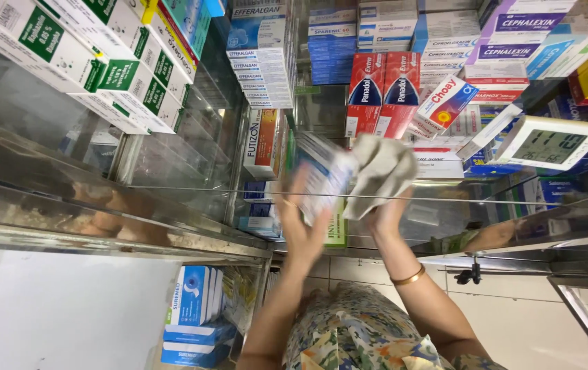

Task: The person wipes down various medicine boxes, a digital thermometer, and the glass shelves of a display case using a cloth.

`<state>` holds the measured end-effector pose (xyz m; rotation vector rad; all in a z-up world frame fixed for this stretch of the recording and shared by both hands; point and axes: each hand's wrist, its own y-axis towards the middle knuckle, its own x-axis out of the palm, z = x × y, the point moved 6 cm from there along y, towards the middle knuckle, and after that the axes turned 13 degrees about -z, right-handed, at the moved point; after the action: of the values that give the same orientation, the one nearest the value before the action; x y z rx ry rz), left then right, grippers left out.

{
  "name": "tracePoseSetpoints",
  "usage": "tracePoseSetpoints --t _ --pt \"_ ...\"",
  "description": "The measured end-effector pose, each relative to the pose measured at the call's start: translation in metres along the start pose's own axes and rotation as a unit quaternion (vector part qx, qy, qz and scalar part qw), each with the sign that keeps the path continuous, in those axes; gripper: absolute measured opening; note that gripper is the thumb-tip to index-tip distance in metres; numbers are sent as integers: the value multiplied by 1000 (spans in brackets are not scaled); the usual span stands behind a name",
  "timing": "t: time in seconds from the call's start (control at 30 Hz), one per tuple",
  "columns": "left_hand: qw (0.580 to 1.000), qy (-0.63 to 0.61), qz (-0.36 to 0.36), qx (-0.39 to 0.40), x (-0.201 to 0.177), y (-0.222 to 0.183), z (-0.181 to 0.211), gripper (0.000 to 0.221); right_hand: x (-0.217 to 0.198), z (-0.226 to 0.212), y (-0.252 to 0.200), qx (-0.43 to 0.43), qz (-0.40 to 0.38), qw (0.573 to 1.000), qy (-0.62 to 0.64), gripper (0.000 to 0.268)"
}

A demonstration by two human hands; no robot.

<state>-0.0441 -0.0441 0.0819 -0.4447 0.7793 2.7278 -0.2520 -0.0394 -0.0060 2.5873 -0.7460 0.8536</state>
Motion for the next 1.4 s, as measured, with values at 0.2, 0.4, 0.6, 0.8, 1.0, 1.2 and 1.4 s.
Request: tracePoseSetpoints --t 0.2,0.4,0.6,0.8,1.0,1.2,1.4 --pt "933 292 190 88 -41 153 3 78 -35 53 -19 25 -62 984 -165 44" --pt "905 362 221 34 -42 251 -43 72 -35 60 -17 46 -84 984 -148 45" --pt "870 443 211 -42 -54 285 -64 81 -9 35 -18 51 -114 967 -224 51" --pt "885 425 162 -97 -59 286 -69 90 -14 44 -19 44 -130 964 -229 53" --pt "894 386 226 39 -48 268 -54 107 -6 38 -19 46 -128 968 -211 52" --pt "953 233 -107 160 53 219 -23 96 -10 43 -18 38 -122 967 -219 51" --pt "959 172 -207 83 92 205 -34 109 -16 43 -19 44 -107 977 -181 48"
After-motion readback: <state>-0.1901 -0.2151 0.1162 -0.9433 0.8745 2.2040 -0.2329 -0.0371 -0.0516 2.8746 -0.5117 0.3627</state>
